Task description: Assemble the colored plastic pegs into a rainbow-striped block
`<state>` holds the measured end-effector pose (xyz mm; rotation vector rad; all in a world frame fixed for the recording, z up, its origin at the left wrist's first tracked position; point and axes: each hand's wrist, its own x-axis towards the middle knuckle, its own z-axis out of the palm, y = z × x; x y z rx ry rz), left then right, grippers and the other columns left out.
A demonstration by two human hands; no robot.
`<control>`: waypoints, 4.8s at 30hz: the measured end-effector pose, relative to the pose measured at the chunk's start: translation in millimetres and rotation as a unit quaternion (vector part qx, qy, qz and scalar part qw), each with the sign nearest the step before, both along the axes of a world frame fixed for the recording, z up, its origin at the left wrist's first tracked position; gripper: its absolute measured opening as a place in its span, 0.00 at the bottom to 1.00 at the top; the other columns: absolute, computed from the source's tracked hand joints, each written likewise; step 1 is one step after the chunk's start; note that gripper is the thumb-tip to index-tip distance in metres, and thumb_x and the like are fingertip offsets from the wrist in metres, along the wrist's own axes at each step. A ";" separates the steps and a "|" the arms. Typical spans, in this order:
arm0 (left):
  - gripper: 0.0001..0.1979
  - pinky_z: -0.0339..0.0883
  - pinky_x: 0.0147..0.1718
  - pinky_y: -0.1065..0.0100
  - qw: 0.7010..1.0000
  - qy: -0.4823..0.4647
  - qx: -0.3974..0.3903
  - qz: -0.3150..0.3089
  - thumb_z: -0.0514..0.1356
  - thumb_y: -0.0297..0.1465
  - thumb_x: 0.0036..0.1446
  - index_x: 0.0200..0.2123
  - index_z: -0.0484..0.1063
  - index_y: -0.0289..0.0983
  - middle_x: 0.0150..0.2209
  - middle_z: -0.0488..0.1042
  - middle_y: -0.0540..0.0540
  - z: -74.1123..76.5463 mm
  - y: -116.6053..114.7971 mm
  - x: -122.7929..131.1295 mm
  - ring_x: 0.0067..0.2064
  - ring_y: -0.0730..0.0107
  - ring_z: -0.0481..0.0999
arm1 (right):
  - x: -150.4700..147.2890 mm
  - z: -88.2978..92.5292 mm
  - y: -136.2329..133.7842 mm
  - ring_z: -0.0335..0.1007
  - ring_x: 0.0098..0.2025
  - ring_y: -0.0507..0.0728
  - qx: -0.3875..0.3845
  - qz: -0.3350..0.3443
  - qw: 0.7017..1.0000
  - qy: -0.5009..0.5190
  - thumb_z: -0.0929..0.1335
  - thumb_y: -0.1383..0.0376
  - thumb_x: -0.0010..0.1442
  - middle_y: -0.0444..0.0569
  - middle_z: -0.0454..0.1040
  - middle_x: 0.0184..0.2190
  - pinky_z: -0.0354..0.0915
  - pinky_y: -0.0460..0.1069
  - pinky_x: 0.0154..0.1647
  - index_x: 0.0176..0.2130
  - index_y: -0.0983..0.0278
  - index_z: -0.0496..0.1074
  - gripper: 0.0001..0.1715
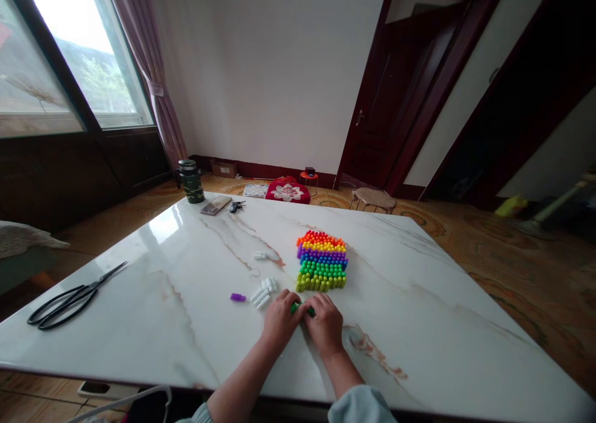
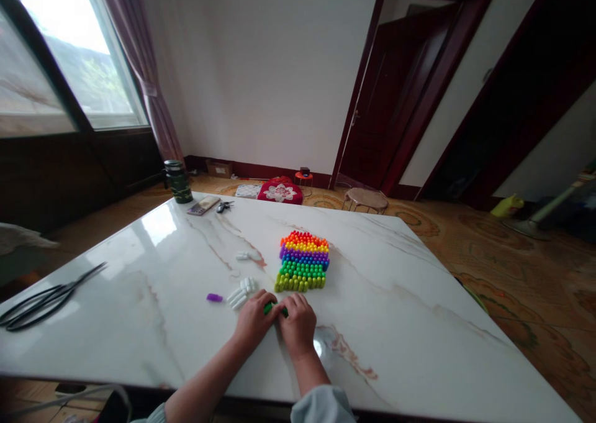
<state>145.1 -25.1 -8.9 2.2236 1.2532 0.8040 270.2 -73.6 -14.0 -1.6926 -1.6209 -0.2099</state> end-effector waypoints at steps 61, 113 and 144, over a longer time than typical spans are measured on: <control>0.22 0.57 0.31 0.68 0.990 -0.128 -0.064 -0.018 0.41 0.41 0.66 0.28 0.67 0.38 0.24 0.71 0.49 4.4 2.5 -3.2 0.28 0.68 0.70 | -34.8 2.2 -3.9 0.70 0.44 0.56 0.000 0.126 0.975 0.182 0.61 0.72 0.60 0.53 0.67 0.47 0.68 0.51 0.46 0.44 0.61 0.71 0.16; 0.21 0.63 0.28 0.72 0.981 -0.178 -0.072 -0.012 0.46 0.40 0.65 0.28 0.73 0.36 0.22 0.73 0.49 -3.3 3.4 -2.5 0.25 0.73 0.72 | 10.1 -4.7 -9.2 0.71 0.31 0.54 -0.100 -0.007 0.984 0.151 0.60 0.58 0.61 0.48 0.77 0.31 0.61 0.46 0.33 0.34 0.62 0.73 0.15; 0.47 0.35 0.60 0.39 0.983 0.177 0.042 -0.033 0.56 0.60 0.45 0.65 0.50 0.47 0.69 0.40 0.39 4.9 122.4 -77.7 0.67 0.40 0.33 | -3.5 -2.2 -6.9 0.71 0.30 0.52 -0.156 -0.023 0.985 -0.069 0.61 0.67 0.62 0.42 0.73 0.32 0.53 0.46 0.28 0.34 0.60 0.67 0.07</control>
